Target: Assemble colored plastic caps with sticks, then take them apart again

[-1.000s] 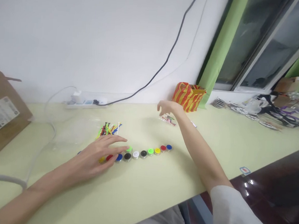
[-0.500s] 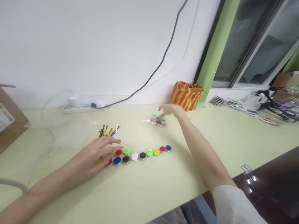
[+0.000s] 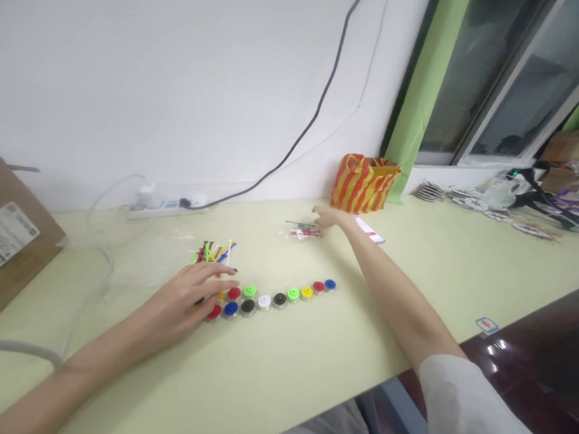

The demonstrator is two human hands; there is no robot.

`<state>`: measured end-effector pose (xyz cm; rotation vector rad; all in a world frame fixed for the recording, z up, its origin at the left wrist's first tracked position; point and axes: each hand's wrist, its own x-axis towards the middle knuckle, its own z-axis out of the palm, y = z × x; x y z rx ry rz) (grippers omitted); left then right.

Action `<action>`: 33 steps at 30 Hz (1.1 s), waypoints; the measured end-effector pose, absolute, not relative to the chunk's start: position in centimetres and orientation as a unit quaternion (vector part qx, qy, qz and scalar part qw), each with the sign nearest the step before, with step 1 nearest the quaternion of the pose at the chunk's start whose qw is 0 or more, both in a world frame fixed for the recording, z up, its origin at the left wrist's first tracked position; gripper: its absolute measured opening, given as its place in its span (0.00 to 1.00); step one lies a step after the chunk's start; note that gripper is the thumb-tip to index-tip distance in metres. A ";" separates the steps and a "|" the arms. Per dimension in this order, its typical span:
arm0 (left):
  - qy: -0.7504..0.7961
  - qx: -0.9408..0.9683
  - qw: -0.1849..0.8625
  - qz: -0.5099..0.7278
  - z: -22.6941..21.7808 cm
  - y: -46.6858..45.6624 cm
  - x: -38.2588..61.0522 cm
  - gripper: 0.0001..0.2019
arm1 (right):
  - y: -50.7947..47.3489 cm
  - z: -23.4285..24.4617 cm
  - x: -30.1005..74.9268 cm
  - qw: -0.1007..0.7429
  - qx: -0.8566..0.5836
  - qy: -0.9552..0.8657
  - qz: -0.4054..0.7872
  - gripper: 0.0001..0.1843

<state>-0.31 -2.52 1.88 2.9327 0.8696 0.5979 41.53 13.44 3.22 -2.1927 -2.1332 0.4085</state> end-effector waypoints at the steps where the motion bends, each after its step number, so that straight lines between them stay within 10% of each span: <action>1: 0.279 0.940 0.013 0.194 1.9 -2.6 -0.2 0.19 | 13.6 3.0 41.5 0.035 -0.713 -0.688 0.128 0.19; 20: 0.468 0.858 0.071 0.199 2.2 -0.8 -1.8 0.17 | 13.1 1.7 41.3 0.200 -0.682 -0.661 0.240 0.03; 33: 0.429 0.877 0.063 0.207 1.6 -0.7 -2.0 0.19 | 9.3 9.9 38.7 0.433 -0.437 -0.727 0.307 0.12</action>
